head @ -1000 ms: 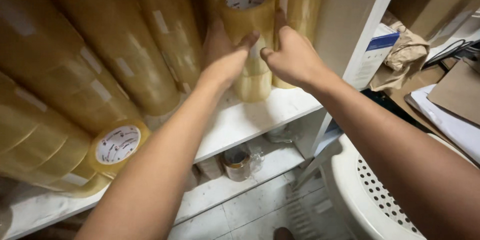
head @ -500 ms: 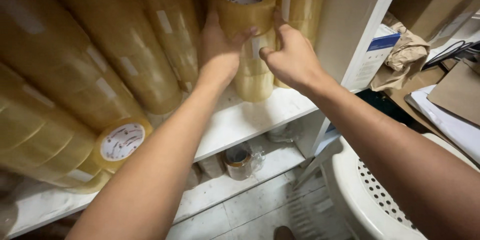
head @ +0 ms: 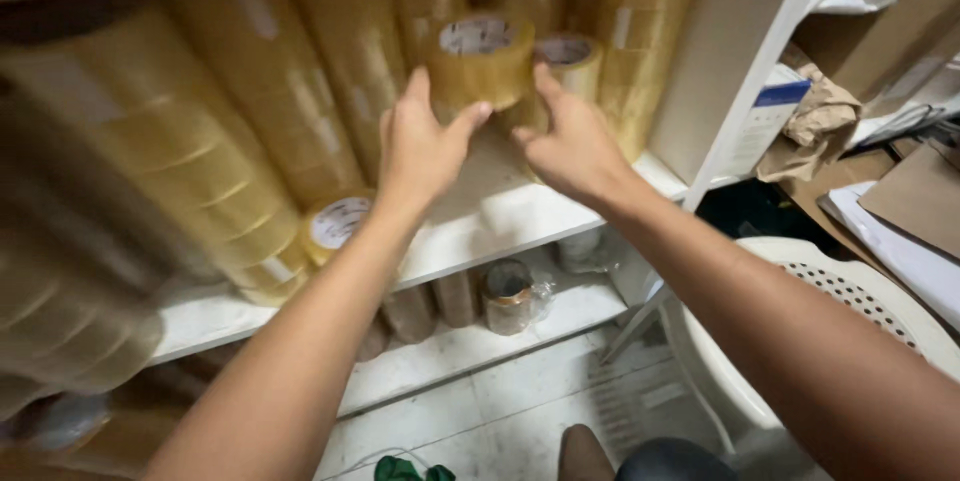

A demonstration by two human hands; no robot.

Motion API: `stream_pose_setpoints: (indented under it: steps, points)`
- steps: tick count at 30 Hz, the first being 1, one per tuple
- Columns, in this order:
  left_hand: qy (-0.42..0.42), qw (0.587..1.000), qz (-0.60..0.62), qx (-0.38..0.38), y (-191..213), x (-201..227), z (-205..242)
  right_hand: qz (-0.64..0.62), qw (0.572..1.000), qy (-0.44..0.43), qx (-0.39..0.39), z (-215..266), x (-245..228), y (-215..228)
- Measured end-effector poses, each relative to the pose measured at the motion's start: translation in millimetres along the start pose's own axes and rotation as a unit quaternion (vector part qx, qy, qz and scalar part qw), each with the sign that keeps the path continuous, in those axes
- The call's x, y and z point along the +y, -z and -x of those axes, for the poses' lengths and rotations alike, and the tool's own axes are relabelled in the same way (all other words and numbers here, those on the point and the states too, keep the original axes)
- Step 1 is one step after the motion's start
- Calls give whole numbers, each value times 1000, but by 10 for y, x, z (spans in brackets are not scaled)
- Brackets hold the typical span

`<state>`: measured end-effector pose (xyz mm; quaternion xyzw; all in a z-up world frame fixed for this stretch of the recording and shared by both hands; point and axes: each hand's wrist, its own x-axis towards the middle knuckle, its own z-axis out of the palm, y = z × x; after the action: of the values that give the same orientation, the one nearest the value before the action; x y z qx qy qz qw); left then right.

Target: The person repeatedly picks up, rotates, and repositions yellow tape rolls on a white shelf, aligning them in rows. The person handles the rolls one at a time, occasionally moving them between shelves and adjusting their orientation.

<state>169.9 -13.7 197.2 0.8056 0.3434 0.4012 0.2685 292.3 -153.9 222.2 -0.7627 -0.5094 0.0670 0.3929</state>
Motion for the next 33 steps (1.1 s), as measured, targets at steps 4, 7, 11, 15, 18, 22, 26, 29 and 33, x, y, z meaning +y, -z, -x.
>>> stream_pose_setpoints:
  steps: [4,7,11,15,18,22,26,29,33]
  points:
    - [9,1000,-3,15,444,-27,472,-32,999,20,-38,262,-302,-227]
    - [39,998,36,23,691,-183,726,-14,996,41,-82,396,-496,-407]
    - [39,997,33,49,731,-699,920,12,990,5,-138,424,-518,-755]
    - [47,996,39,58,802,-876,1197,17,985,-4,-174,486,-586,-1027]
    - [57,994,39,80,787,-1004,1320,5,982,-13,-187,612,-749,-1126]
    - [1,991,47,127,653,-1255,1357,-21,983,-9,-181,689,-783,-1217]
    - [-17,986,51,160,633,-1279,1358,-32,986,-6,-165,659,-799,-1288]
    - [-5,985,53,165,613,-1264,1370,-40,986,-12,-160,727,-854,-1274]
    - [5,984,53,170,570,-1308,1369,-59,986,-3,-153,671,-786,-1319]
